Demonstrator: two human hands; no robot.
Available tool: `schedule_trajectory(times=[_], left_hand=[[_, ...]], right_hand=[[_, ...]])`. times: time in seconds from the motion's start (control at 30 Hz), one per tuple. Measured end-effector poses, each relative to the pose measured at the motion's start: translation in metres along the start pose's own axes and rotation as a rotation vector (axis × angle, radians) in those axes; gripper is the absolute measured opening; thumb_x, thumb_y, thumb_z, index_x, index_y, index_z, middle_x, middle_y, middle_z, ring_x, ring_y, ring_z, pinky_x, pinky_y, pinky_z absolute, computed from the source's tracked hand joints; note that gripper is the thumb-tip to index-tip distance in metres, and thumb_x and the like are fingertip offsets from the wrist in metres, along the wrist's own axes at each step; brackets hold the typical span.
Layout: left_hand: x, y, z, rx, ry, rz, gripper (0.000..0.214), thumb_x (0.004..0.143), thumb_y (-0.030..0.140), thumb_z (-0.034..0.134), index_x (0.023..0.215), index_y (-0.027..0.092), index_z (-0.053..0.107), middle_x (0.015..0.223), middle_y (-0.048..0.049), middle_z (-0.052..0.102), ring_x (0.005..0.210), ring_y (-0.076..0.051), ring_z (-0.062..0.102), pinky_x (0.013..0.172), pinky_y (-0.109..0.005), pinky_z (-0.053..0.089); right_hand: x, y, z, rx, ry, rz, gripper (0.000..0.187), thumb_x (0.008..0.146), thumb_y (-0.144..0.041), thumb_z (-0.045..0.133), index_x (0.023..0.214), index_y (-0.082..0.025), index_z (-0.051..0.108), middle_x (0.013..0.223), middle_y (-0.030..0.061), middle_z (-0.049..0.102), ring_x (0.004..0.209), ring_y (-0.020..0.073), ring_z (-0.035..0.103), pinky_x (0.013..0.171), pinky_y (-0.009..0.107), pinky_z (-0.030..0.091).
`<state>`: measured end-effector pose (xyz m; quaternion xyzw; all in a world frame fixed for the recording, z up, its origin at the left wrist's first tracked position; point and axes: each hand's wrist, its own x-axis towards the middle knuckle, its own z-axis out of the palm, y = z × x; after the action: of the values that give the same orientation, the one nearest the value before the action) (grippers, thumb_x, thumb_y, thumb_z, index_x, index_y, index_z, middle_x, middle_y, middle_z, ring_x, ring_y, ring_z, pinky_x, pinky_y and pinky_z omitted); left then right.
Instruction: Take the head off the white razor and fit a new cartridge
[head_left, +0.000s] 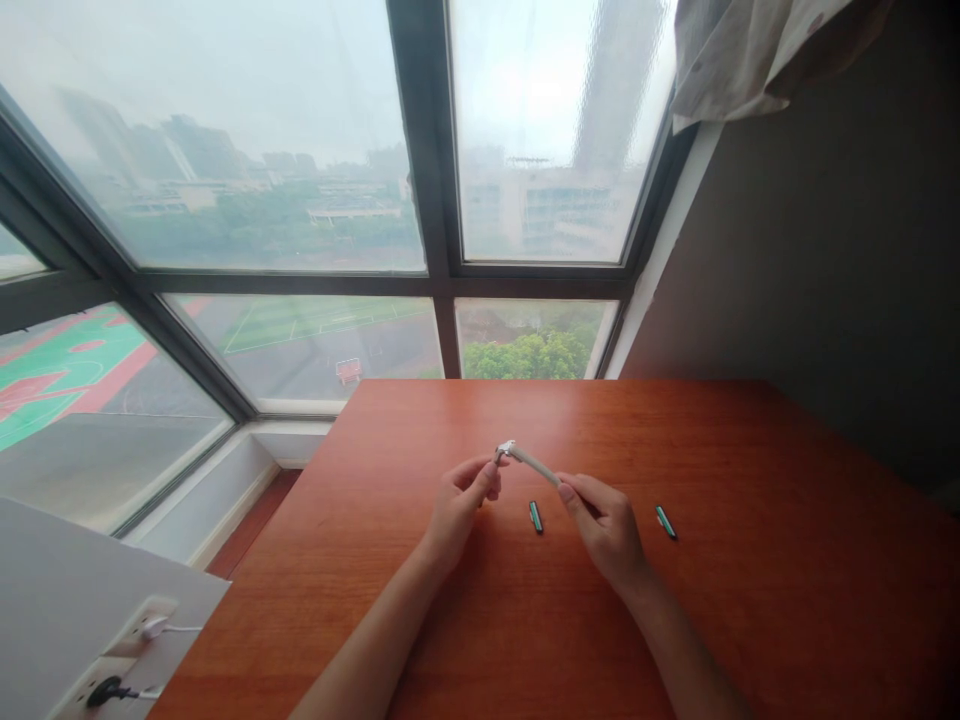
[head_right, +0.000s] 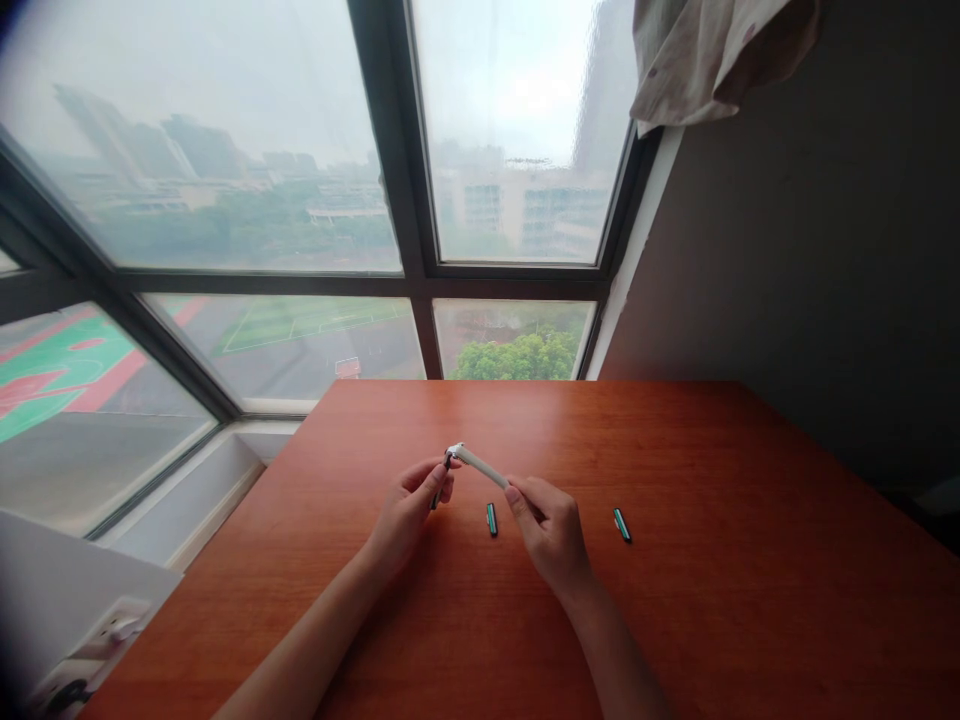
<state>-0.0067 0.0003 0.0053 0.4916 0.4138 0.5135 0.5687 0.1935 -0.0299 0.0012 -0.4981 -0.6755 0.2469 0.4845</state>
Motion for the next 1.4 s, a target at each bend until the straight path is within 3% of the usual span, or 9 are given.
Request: schedule_trajectory(times=[0.5,0.8,1.1,1.4], left_hand=[[-0.0008,0.0,0.0018,-0.121,-0.043,-0.059,0.041,0.077,0.049,0.064,0.095,0.012,0.068,0.059,0.0022,0.043,0.053,-0.009,0.035,0.051,-0.023,0.026],[-0.0003,0.0003,0.0011,-0.123,-0.055,-0.04,0.038,0.079,0.048,0.062,0.094,0.013,0.067,0.059,0.0021,0.044,0.054,-0.009,0.036,0.052,-0.024,0.028],[-0.0001,-0.0002,0.0013,-0.12,-0.058,-0.045,0.04,0.078,0.049,0.063,0.095,0.013,0.067,0.057,0.0032,0.041,0.052,-0.009,0.034,0.051,-0.023,0.025],[0.0001,0.0001,0.0005,-0.107,-0.061,-0.042,0.039,0.079,0.048,0.063,0.094,0.012,0.067,0.057,0.003,0.041,0.053,-0.009,0.035,0.051,-0.023,0.025]], right_hand=[[0.0008,0.0025,0.0012,-0.066,0.083,-0.02,0.029,0.091,-0.035,0.049,0.095,-0.017,0.07,0.069,0.0036,0.061,0.062,0.0162,0.055,0.056,0.025,0.041],[-0.0016,-0.0005,0.0014,-0.024,0.011,-0.024,0.031,0.092,-0.036,0.047,0.087,-0.016,0.07,0.07,0.0034,0.06,0.063,0.0156,0.055,0.056,0.024,0.04],[0.0002,0.0002,0.0011,-0.049,0.079,-0.012,0.031,0.091,-0.037,0.048,0.093,-0.016,0.071,0.07,0.0038,0.062,0.062,0.016,0.055,0.056,0.024,0.041],[-0.0005,0.0002,0.0,-0.046,0.048,-0.025,0.03,0.091,-0.035,0.048,0.094,-0.015,0.071,0.068,0.0027,0.06,0.061,0.0154,0.054,0.055,0.024,0.04]])
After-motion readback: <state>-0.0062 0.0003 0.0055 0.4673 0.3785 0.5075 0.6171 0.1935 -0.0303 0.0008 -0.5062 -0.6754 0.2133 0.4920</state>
